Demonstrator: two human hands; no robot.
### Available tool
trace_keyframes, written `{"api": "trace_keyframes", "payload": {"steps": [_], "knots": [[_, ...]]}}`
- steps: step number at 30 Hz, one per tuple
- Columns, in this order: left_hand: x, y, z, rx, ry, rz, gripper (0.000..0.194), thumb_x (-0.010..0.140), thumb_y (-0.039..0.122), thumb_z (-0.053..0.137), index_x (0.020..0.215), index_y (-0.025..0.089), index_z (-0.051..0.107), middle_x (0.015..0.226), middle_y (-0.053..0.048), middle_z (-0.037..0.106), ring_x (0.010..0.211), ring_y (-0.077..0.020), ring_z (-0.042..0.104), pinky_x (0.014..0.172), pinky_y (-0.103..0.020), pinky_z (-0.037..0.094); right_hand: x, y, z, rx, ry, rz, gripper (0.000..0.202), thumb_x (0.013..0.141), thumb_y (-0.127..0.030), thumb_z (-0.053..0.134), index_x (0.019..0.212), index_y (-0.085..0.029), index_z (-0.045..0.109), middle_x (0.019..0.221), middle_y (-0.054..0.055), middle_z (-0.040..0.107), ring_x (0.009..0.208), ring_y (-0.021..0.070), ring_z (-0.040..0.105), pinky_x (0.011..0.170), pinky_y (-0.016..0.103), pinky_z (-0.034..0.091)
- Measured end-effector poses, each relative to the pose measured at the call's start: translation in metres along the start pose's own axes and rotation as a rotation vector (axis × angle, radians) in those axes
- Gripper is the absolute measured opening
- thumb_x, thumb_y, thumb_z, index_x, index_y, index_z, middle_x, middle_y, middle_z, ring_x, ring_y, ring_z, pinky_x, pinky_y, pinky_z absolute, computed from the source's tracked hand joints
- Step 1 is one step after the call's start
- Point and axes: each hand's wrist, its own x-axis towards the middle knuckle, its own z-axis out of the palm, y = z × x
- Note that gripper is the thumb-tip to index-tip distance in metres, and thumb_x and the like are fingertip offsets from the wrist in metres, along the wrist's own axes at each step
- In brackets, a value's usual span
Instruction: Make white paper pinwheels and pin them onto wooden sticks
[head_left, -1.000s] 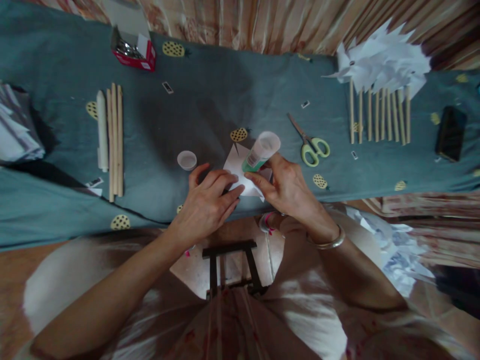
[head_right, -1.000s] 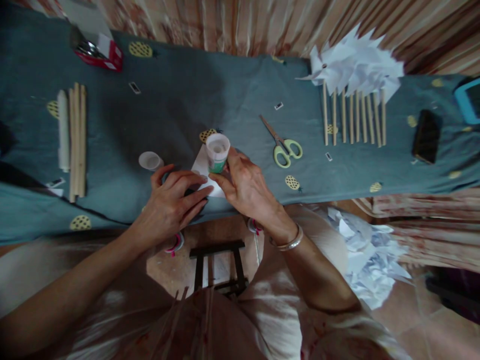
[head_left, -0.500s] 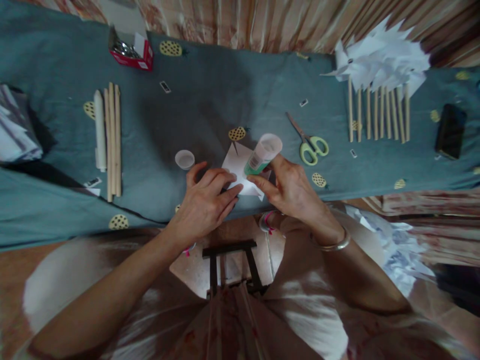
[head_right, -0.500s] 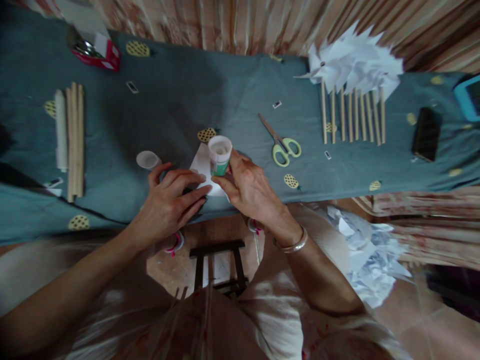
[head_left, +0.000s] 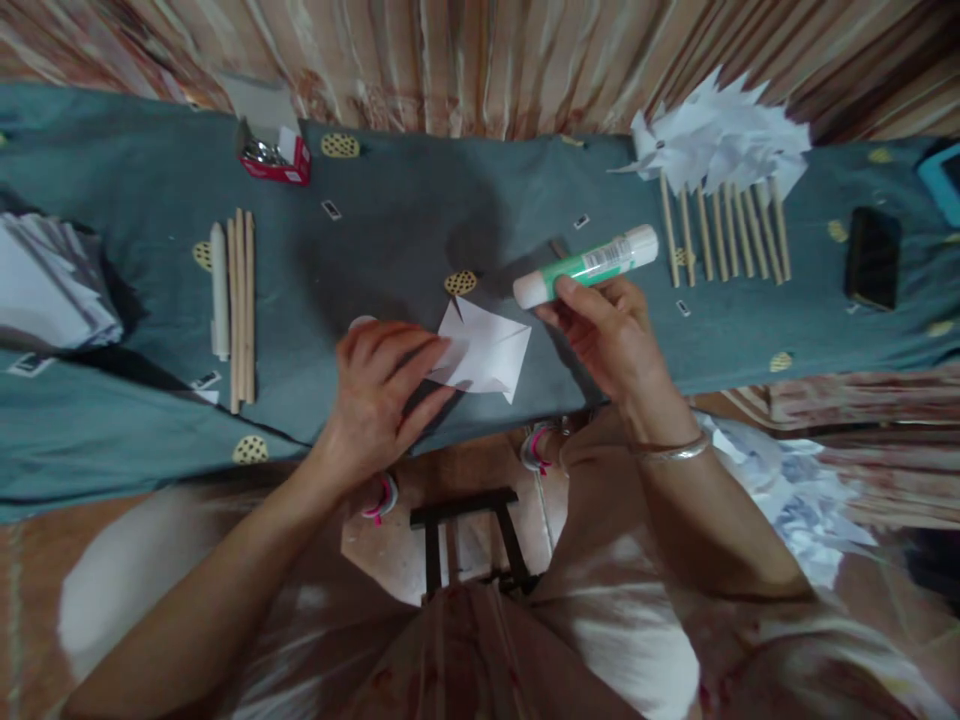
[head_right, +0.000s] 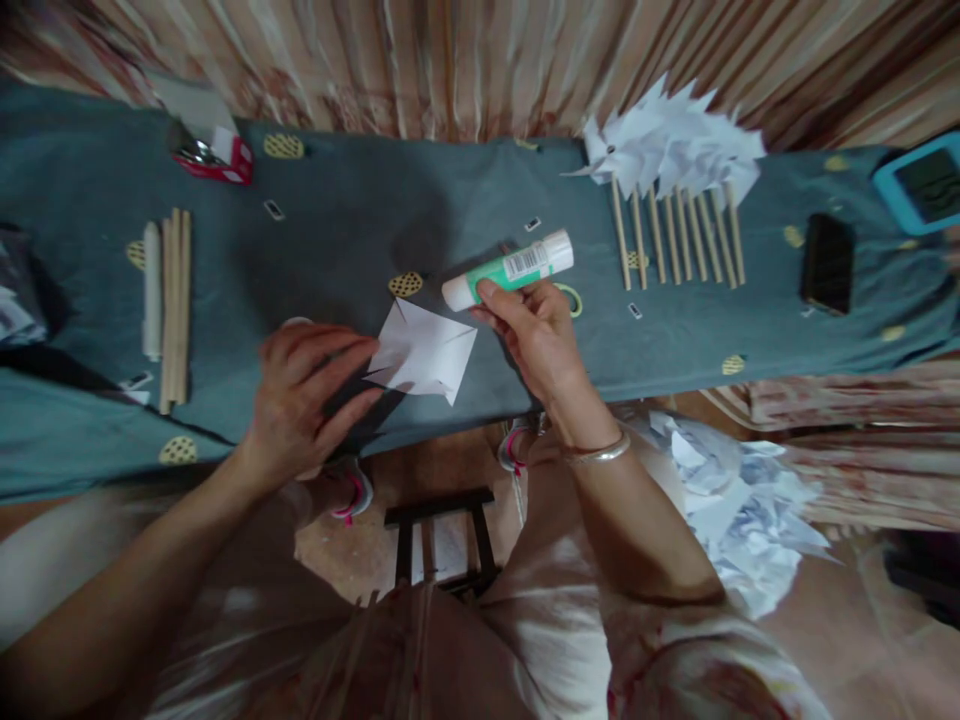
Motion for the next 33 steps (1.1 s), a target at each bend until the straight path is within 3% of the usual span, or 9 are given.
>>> {"api": "trace_keyframes", "payload": {"steps": [3,5,8,12,17,20,24,33], "knots": [[-0.001,-0.018,-0.009,0.006,0.097,-0.212,0.049,0.090,0.031,0.062,0.136,0.019,0.052,0.129,-0.013,0.061,0.121,-0.0293,0.056,0.102,-0.047,0.047,0.001,0.000,0.000,0.152,-0.013,0.105,0.042,0.083,-0.062,0.061,0.093,-0.021,0.065,0.083,0.003,0.071,0.086,0.0178,0.071,0.079,0.034,0.061],[-0.002,-0.030,-0.011,-0.010,0.039,-0.351,0.056,0.084,0.027,0.062,0.137,0.020,0.050,0.134,-0.012,0.059,0.126,-0.0312,0.053,0.105,-0.049,0.046,0.000,-0.001,0.003,0.307,-0.015,0.180,0.044,0.082,-0.062,0.063,0.096,-0.022,0.068,0.084,0.003,0.073,0.086,0.0165,0.072,0.081,0.032,0.060],[-0.003,-0.044,-0.009,-0.017,-0.057,-0.435,0.046,0.080,0.026,0.060,0.125,0.019,0.059,0.122,-0.011,0.066,0.118,-0.0325,0.059,0.101,-0.051,0.048,-0.001,-0.002,0.010,0.495,-0.010,0.258,0.036,0.076,-0.055,0.074,0.091,-0.023,0.070,0.084,0.000,0.074,0.081,0.0136,0.071,0.081,0.028,0.060],[0.004,-0.046,-0.006,-0.052,-0.035,-0.410,0.028,0.087,0.029,0.058,0.113,0.023,0.064,0.110,-0.008,0.070,0.109,-0.0285,0.063,0.096,-0.046,0.052,-0.003,-0.008,0.021,0.566,-0.032,0.283,0.031,0.070,-0.049,0.082,0.081,-0.023,0.070,0.078,-0.002,0.073,0.070,0.0101,0.068,0.071,0.022,0.059],[0.018,-0.028,-0.002,-0.130,0.026,-0.352,0.031,0.090,0.029,0.059,0.120,0.022,0.062,0.114,-0.008,0.066,0.098,-0.0213,0.066,0.086,-0.036,0.056,-0.004,-0.014,0.034,0.553,-0.114,0.271,0.035,0.067,-0.051,0.084,0.082,-0.021,0.071,0.073,-0.003,0.071,0.065,0.0085,0.066,0.063,0.019,0.057],[0.024,-0.017,0.002,-0.215,0.035,-0.348,0.036,0.090,0.032,0.062,0.124,0.021,0.060,0.110,-0.007,0.067,0.087,-0.0187,0.067,0.078,-0.033,0.057,-0.003,-0.015,0.038,0.572,-0.116,0.272,0.035,0.064,-0.047,0.088,0.079,-0.021,0.070,0.075,-0.003,0.072,0.066,0.0081,0.067,0.065,0.019,0.059],[0.030,-0.009,0.005,-0.293,0.070,-0.375,0.028,0.088,0.034,0.065,0.112,0.019,0.062,0.100,-0.005,0.071,0.080,-0.0176,0.066,0.074,-0.031,0.056,-0.001,-0.017,0.041,0.582,-0.119,0.266,0.034,0.062,-0.043,0.090,0.078,-0.020,0.070,0.077,-0.003,0.072,0.070,0.0096,0.069,0.072,0.021,0.061],[0.037,-0.006,0.003,-0.253,0.069,-0.347,0.028,0.086,0.039,0.068,0.105,0.018,0.067,0.091,-0.004,0.067,0.073,-0.0162,0.061,0.068,-0.029,0.052,-0.004,-0.026,0.041,0.578,-0.112,0.281,0.036,0.053,-0.039,0.093,0.073,-0.018,0.072,0.077,-0.002,0.073,0.070,0.0104,0.070,0.073,0.023,0.061]]}}
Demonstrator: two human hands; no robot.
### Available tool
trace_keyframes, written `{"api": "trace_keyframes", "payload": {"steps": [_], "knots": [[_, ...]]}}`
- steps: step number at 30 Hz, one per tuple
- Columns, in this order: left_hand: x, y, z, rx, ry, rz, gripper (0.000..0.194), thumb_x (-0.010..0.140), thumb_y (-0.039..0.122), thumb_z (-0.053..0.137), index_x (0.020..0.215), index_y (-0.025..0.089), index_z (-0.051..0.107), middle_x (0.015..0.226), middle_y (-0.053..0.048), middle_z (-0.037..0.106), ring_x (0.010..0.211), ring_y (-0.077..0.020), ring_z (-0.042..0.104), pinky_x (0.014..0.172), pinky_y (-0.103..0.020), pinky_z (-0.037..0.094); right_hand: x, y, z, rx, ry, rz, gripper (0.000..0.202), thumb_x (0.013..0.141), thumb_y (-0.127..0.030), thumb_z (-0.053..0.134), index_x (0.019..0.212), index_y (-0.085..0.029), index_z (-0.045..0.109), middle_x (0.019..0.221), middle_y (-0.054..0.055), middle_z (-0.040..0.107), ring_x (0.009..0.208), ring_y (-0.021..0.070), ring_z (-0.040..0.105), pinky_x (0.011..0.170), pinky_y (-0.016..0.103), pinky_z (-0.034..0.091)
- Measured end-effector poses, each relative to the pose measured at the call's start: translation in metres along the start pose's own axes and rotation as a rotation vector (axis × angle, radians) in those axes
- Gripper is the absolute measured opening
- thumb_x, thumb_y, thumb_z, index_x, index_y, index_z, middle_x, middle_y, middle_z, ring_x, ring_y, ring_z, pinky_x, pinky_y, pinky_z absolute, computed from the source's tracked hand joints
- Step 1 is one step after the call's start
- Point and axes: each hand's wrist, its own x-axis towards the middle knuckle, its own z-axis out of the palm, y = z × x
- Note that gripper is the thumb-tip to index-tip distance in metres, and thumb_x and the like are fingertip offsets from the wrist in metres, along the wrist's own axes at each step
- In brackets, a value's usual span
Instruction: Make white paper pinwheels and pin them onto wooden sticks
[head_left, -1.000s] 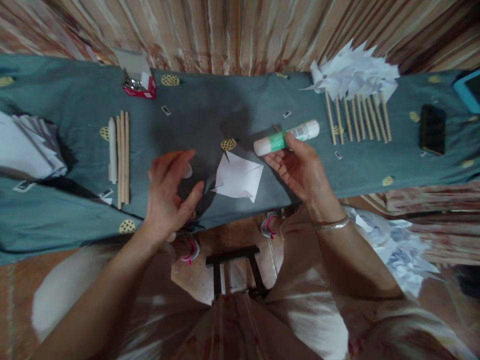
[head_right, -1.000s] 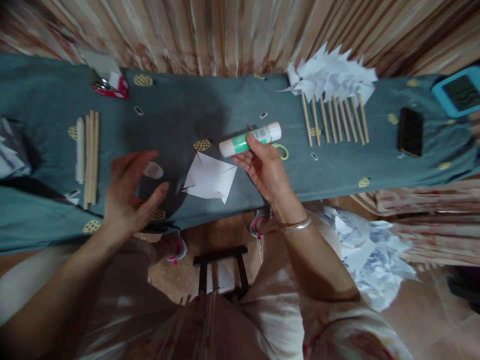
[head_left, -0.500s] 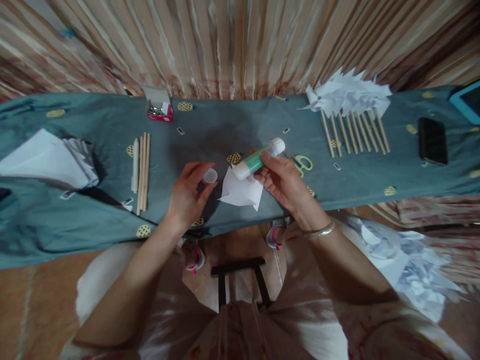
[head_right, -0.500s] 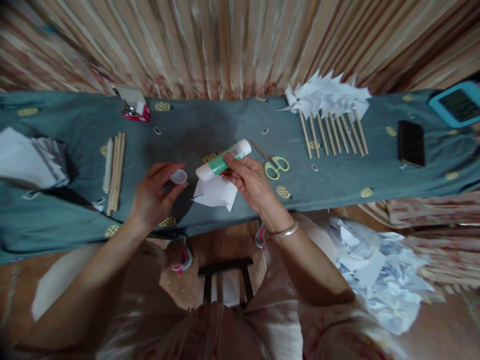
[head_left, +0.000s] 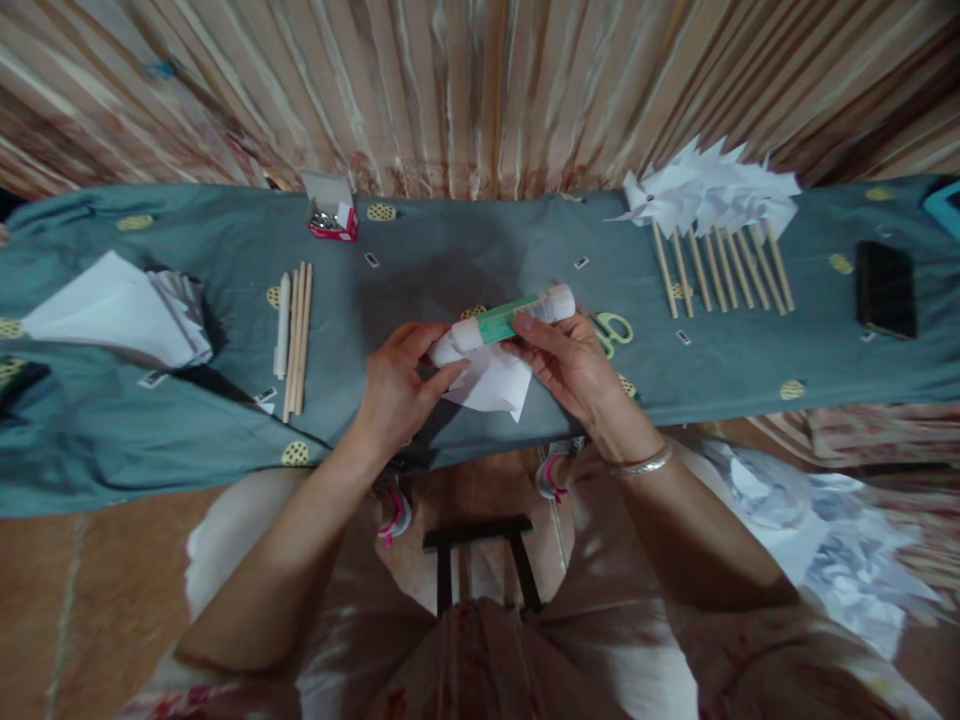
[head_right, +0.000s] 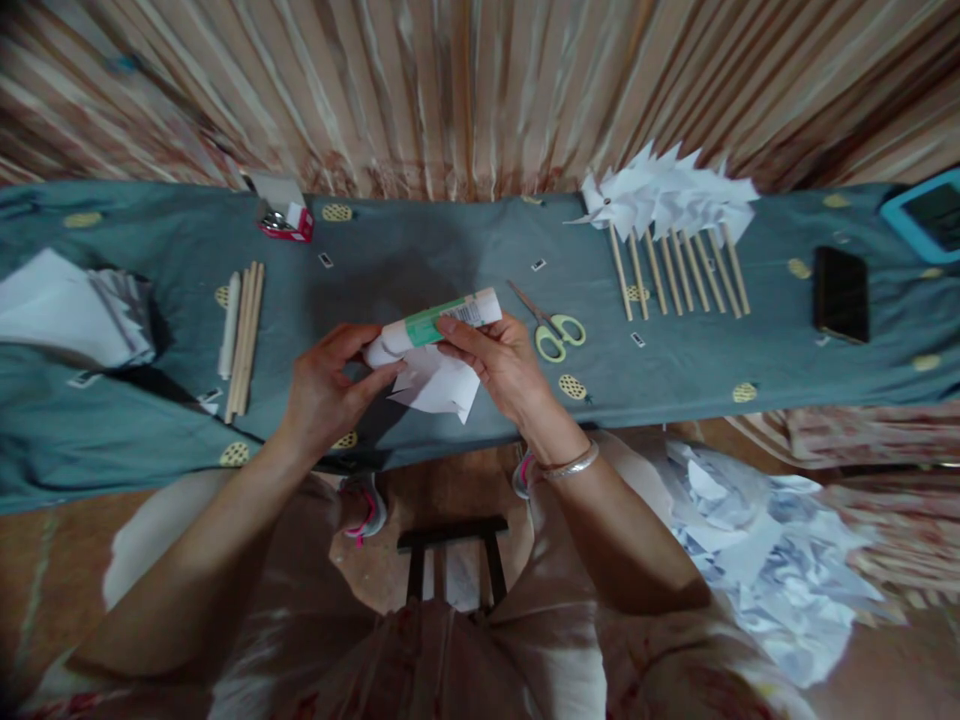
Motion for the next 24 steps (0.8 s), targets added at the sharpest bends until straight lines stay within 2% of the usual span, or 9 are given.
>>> {"api": "trace_keyframes", "payload": {"steps": [7,13,18,24], "knots": [[-0.001,0.000,-0.001,0.070,-0.011,0.020,0.028,0.089,0.042,0.064,0.108,0.021,0.067,0.095,-0.005,0.068,0.081,-0.0195,0.063,0.074,-0.033,0.054,-0.001,0.001,0.000,-0.077,0.021,-0.032,0.040,0.050,-0.043,0.093,0.072,-0.019,0.071,0.076,-0.002,0.073,0.068,0.0109,0.069,0.068,0.023,0.060],[0.000,-0.004,-0.003,0.199,-0.018,0.145,0.029,0.092,0.043,0.061,0.114,0.025,0.064,0.103,-0.007,0.068,0.097,-0.0245,0.063,0.085,-0.039,0.054,-0.001,0.004,0.001,-0.140,0.010,-0.063,0.041,0.052,-0.046,0.092,0.072,-0.019,0.070,0.073,-0.002,0.072,0.064,0.0106,0.067,0.065,0.024,0.058],[-0.002,-0.005,-0.001,0.265,0.030,0.271,0.032,0.095,0.044,0.056,0.115,0.020,0.062,0.102,-0.009,0.069,0.093,-0.0243,0.063,0.082,-0.039,0.054,-0.002,0.011,0.004,-0.198,-0.013,-0.083,0.037,0.059,-0.046,0.089,0.075,-0.020,0.069,0.073,-0.002,0.072,0.062,0.0121,0.066,0.062,0.027,0.058],[-0.006,-0.007,0.004,0.259,0.055,0.235,0.027,0.096,0.044,0.054,0.112,0.025,0.062,0.100,-0.007,0.069,0.090,-0.0234,0.063,0.081,-0.038,0.053,-0.002,0.018,0.011,-0.202,0.007,-0.076,0.038,0.058,-0.045,0.090,0.076,-0.021,0.067,0.075,-0.002,0.072,0.065,0.0119,0.066,0.065,0.026,0.058]]}}
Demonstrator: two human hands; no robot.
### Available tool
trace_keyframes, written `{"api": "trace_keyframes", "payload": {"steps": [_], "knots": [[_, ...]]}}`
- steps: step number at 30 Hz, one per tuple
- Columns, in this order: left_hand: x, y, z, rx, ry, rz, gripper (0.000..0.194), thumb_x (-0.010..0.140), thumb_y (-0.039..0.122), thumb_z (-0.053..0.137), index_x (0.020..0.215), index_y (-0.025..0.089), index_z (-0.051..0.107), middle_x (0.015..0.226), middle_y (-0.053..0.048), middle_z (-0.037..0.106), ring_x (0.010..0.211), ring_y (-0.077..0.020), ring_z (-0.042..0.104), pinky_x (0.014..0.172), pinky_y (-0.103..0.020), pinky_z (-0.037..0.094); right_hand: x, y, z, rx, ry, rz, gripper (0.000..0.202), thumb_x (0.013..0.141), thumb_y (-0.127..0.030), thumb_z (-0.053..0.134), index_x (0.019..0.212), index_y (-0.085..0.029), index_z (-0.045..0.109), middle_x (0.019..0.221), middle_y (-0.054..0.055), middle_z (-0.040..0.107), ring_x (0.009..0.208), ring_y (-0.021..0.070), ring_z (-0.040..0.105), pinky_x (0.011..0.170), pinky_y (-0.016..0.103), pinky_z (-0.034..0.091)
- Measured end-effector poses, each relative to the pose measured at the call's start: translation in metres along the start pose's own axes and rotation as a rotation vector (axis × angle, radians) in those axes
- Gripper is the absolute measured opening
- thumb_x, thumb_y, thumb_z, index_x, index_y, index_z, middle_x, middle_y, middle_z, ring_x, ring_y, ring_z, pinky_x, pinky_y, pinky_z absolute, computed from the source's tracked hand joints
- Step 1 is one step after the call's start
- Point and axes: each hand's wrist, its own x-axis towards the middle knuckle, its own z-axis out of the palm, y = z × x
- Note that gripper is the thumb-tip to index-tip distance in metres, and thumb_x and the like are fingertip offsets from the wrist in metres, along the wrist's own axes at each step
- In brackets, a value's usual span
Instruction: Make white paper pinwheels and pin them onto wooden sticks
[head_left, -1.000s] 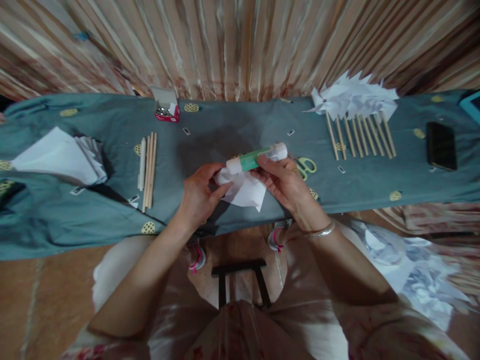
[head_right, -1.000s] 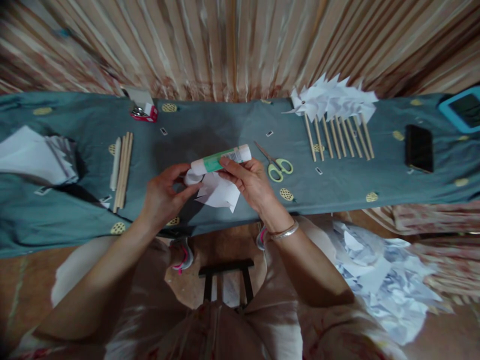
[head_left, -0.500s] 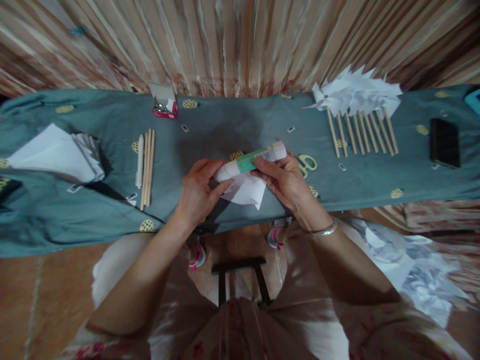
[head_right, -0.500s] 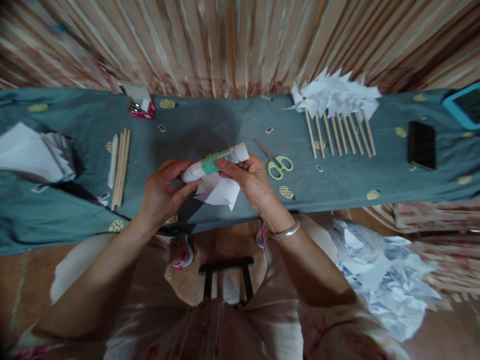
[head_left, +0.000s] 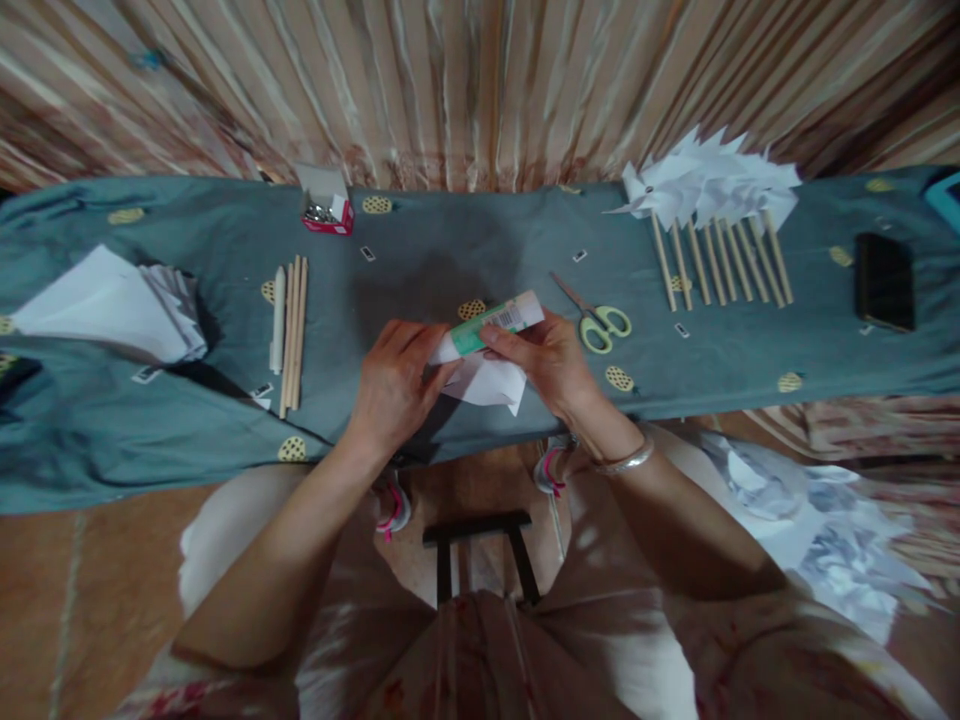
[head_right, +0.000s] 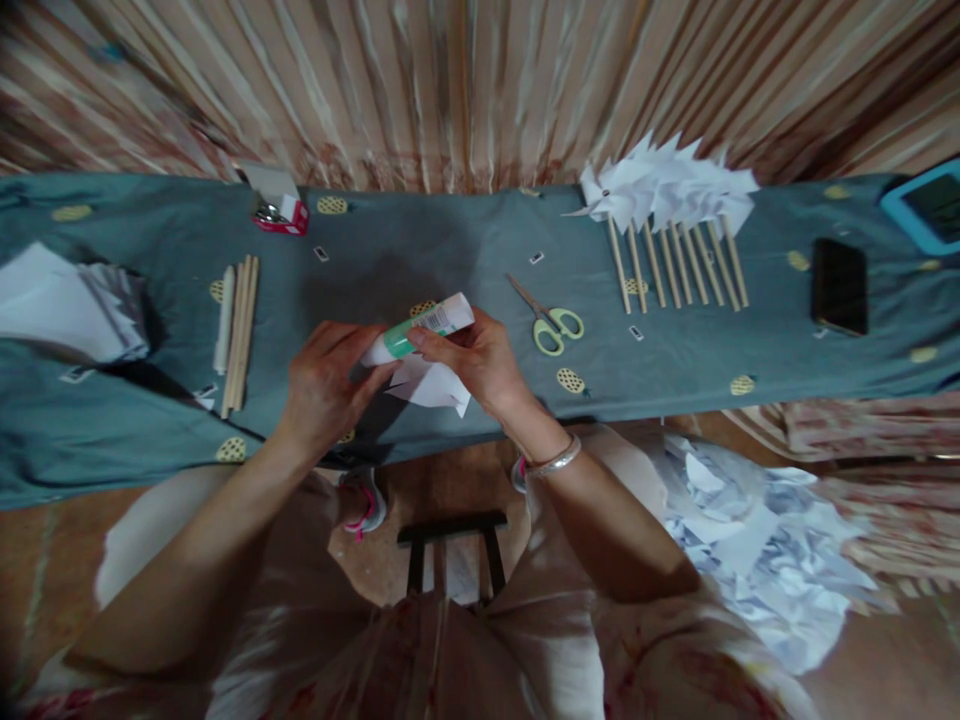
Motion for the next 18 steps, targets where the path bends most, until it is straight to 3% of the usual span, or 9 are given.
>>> {"api": "trace_keyframes", "payload": {"steps": [4,8,10,13,15,18], "knots": [[-0.001,-0.001,-0.002,-0.046,-0.032,-0.010,0.032,0.095,0.047,0.056,0.112,0.021,0.064,0.100,-0.007,0.070,0.091,-0.0232,0.064,0.081,-0.037,0.053,-0.001,0.001,0.003,-0.006,-0.037,-0.008,0.042,0.056,-0.049,0.089,0.075,-0.020,0.067,0.075,-0.001,0.072,0.067,0.0125,0.066,0.068,0.027,0.059],[0.001,-0.010,-0.011,-0.096,-0.048,-0.139,0.033,0.092,0.047,0.058,0.108,0.020,0.067,0.093,-0.006,0.070,0.087,-0.0227,0.063,0.077,-0.035,0.051,-0.002,-0.001,-0.012,-0.092,-0.123,-0.048,0.041,0.066,-0.048,0.085,0.093,-0.022,0.069,0.089,0.002,0.076,0.079,0.0160,0.070,0.074,0.029,0.059],[0.001,-0.018,-0.017,-0.079,-0.027,-0.223,0.031,0.091,0.048,0.060,0.102,0.021,0.069,0.085,-0.004,0.067,0.080,-0.0215,0.061,0.071,-0.035,0.049,-0.004,-0.003,-0.026,-0.242,-0.132,-0.120,0.034,0.074,-0.042,0.079,0.101,-0.022,0.069,0.094,0.004,0.076,0.087,0.0180,0.071,0.081,0.032,0.057],[-0.002,-0.033,-0.022,-0.004,-0.034,-0.281,0.029,0.089,0.049,0.061,0.088,0.022,0.068,0.074,-0.002,0.060,0.070,-0.0199,0.056,0.064,-0.034,0.046,-0.011,-0.003,-0.047,-0.596,-0.212,-0.254,0.017,0.079,-0.026,0.070,0.095,-0.021,0.072,0.110,0.008,0.074,0.105,0.0237,0.069,0.098,0.043,0.051],[-0.005,-0.042,-0.023,0.058,-0.036,-0.270,0.031,0.089,0.051,0.061,0.083,0.022,0.067,0.073,-0.002,0.059,0.075,-0.0215,0.055,0.068,-0.037,0.046,-0.018,-0.002,-0.056,-0.773,-0.284,-0.330,0.021,0.076,-0.017,0.068,0.096,-0.021,0.072,0.128,0.011,0.067,0.120,0.0272,0.063,0.106,0.048,0.045],[-0.011,-0.052,-0.020,0.107,-0.038,-0.228,0.034,0.090,0.054,0.060,0.088,0.021,0.068,0.084,-0.004,0.063,0.090,-0.0254,0.054,0.082,-0.045,0.047,-0.027,0.003,-0.060,-0.939,-0.344,-0.401,0.027,0.074,-0.017,0.072,0.100,-0.021,0.071,0.140,0.013,0.059,0.132,0.0301,0.054,0.110,0.052,0.041]]}}
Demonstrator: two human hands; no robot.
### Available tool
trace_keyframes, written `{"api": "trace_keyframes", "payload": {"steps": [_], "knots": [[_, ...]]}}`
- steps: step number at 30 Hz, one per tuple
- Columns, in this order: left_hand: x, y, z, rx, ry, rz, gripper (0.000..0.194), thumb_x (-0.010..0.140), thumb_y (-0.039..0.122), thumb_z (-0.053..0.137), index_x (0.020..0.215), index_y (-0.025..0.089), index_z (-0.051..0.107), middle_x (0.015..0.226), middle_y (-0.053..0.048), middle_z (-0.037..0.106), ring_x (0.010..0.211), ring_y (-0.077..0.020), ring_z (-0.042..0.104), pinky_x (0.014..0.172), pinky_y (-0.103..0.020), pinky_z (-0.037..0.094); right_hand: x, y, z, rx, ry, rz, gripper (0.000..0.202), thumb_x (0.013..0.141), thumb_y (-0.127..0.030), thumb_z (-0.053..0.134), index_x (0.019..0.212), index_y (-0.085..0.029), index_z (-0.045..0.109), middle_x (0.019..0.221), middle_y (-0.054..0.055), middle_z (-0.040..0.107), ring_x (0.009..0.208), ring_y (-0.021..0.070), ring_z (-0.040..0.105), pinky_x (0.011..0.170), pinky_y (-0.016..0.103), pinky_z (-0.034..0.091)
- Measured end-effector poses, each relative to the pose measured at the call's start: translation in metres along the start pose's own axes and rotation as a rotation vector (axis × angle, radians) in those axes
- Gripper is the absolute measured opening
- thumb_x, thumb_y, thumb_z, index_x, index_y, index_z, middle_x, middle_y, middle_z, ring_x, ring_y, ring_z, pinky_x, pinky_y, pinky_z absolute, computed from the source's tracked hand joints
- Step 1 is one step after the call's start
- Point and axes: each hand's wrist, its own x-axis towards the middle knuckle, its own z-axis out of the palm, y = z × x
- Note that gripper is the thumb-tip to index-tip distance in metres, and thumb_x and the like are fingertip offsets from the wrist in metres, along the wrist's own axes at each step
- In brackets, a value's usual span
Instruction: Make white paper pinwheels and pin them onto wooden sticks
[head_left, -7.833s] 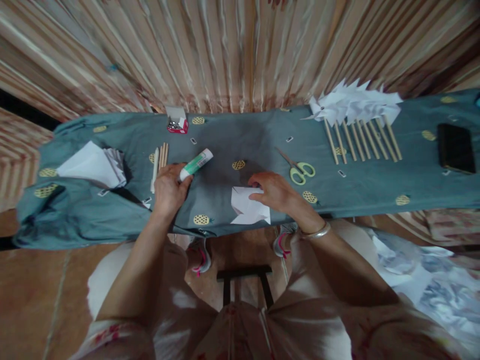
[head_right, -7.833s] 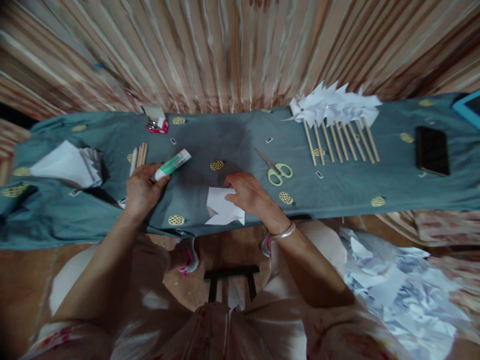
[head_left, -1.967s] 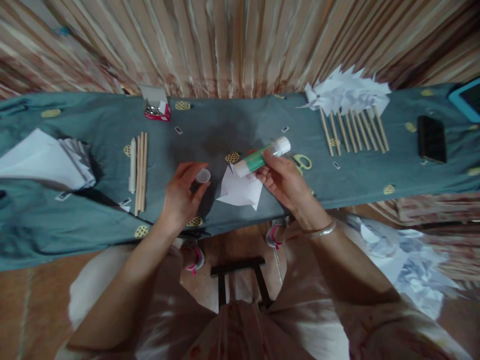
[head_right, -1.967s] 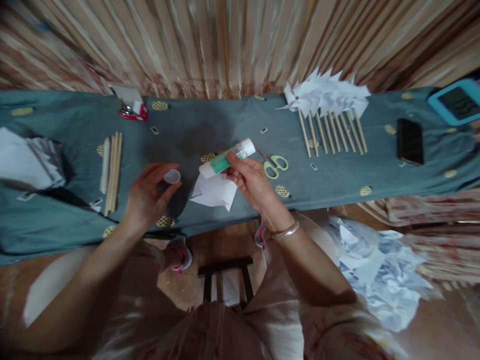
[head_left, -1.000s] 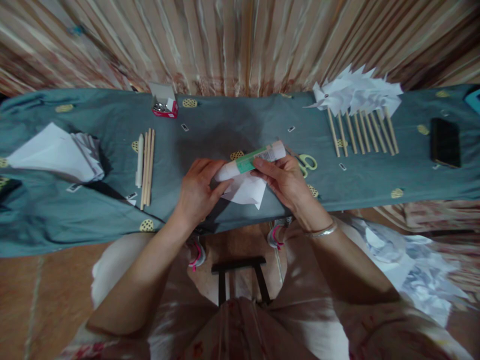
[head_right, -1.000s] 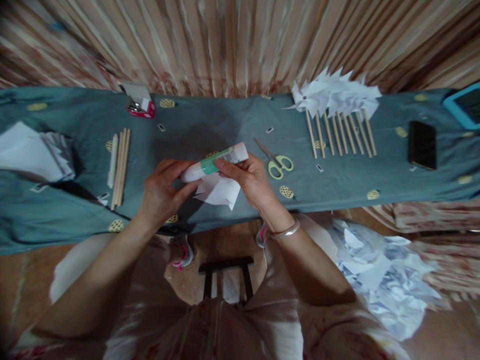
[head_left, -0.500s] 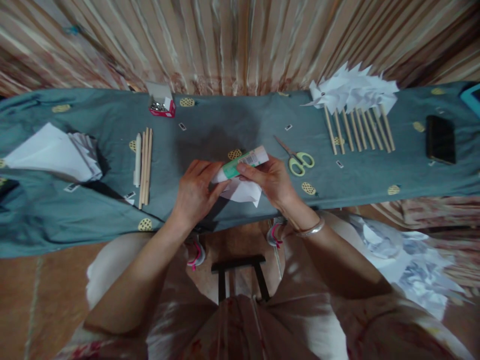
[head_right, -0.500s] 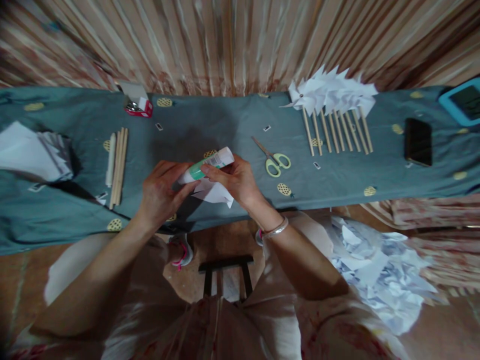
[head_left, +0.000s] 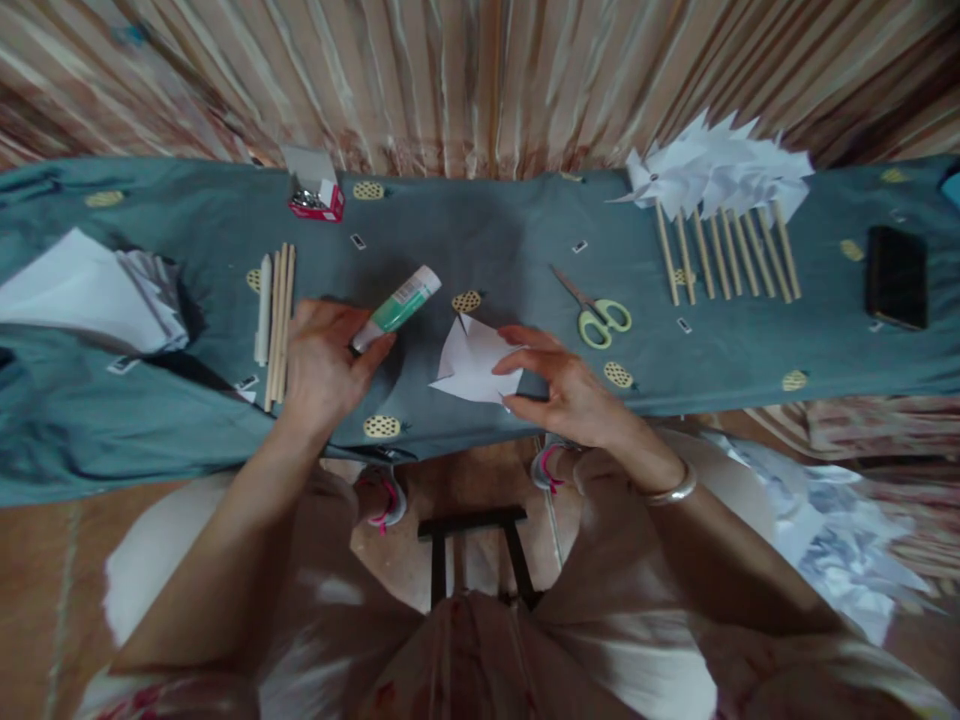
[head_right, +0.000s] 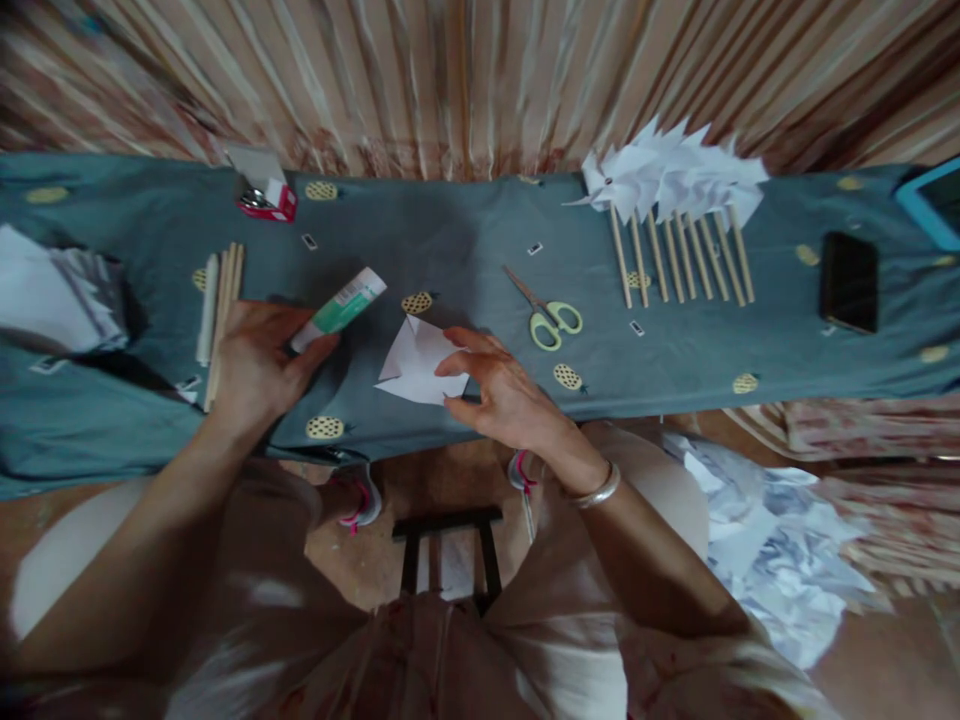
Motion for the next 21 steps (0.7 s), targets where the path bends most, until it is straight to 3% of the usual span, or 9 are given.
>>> {"api": "trace_keyframes", "payload": {"steps": [4,7,10,14,21], "knots": [[-0.004,-0.003,0.002,-0.027,-0.028,0.002,0.039,0.090,0.056,0.058,0.102,0.020,0.068,0.103,-0.005,0.063,0.104,-0.0300,0.051,0.094,-0.054,0.042,-0.004,0.003,0.005,-0.050,-0.006,-0.014,0.021,0.077,-0.023,0.075,0.098,-0.022,0.071,0.143,0.012,0.057,0.135,0.0306,0.051,0.111,0.053,0.040],[-0.008,0.010,-0.003,-0.057,0.010,0.049,0.045,0.089,0.051,0.063,0.123,0.022,0.061,0.118,-0.006,0.061,0.115,-0.0333,0.050,0.100,-0.057,0.040,-0.005,0.006,0.004,-0.028,-0.036,0.003,0.028,0.075,-0.024,0.078,0.102,-0.022,0.070,0.146,0.012,0.054,0.137,0.0313,0.049,0.112,0.053,0.039],[-0.018,0.036,-0.003,-0.045,0.032,0.259,0.043,0.089,0.037,0.069,0.127,0.021,0.057,0.120,-0.009,0.063,0.113,-0.0305,0.056,0.096,-0.050,0.047,-0.005,0.005,0.001,0.016,-0.067,0.039,0.040,0.069,-0.024,0.083,0.106,-0.024,0.069,0.149,0.011,0.051,0.139,0.0317,0.047,0.114,0.052,0.038],[-0.036,0.068,0.012,-0.104,-0.113,0.544,0.030,0.094,0.019,0.061,0.123,0.016,0.055,0.112,-0.010,0.069,0.098,-0.0229,0.064,0.082,-0.037,0.056,-0.006,0.001,0.002,0.070,-0.063,0.069,0.042,0.066,-0.021,0.086,0.105,-0.027,0.070,0.149,0.008,0.051,0.140,0.0297,0.046,0.116,0.048,0.037],[-0.047,0.075,0.023,-0.139,-0.215,0.490,0.037,0.097,0.013,0.051,0.133,0.016,0.049,0.117,-0.013,0.071,0.109,-0.0244,0.067,0.092,-0.041,0.056,-0.002,0.001,0.011,0.151,0.024,0.087,0.006,0.085,-0.023,0.069,0.087,-0.027,0.073,0.140,0.003,0.060,0.135,0.0262,0.052,0.114,0.048,0.039]]}}
